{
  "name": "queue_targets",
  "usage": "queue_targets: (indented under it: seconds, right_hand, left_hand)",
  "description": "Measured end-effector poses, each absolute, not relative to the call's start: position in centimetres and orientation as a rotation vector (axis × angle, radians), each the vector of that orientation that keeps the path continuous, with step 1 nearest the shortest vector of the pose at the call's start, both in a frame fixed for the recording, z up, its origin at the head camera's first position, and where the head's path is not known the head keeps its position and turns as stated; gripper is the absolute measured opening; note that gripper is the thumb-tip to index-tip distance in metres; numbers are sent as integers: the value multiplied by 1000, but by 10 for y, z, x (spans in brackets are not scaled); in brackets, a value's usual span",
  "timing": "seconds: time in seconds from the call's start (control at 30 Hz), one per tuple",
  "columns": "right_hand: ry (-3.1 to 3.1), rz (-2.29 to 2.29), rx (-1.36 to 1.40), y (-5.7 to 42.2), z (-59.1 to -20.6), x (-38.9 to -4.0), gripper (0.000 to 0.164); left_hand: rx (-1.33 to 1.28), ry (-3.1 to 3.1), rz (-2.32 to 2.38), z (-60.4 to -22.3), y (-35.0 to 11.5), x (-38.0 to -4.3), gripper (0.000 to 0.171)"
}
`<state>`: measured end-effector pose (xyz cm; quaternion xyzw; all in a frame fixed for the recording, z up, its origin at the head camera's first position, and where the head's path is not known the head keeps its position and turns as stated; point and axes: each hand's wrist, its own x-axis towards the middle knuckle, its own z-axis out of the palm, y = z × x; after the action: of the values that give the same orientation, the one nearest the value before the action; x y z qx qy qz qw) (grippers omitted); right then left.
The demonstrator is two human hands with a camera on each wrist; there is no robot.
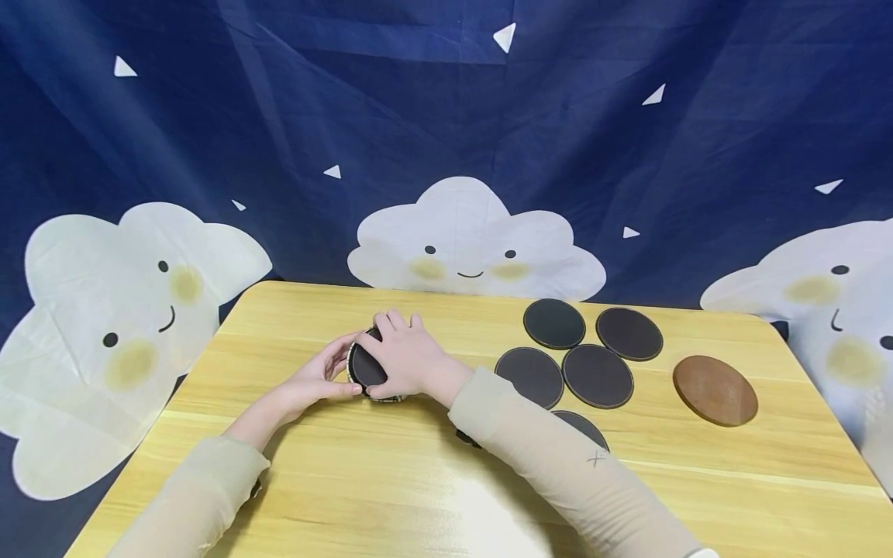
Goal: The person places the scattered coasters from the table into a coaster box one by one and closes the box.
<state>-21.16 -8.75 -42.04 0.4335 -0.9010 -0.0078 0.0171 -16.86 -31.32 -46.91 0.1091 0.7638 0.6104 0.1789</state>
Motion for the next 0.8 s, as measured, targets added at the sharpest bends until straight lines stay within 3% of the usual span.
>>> queue_targets:
  seconds: [0.8]
  right_hand:
    - [-2771, -96, 1303, -86, -429, -208, 84]
  left_hand:
    - [327, 2151, 1734, -470, -314, -170, 96]
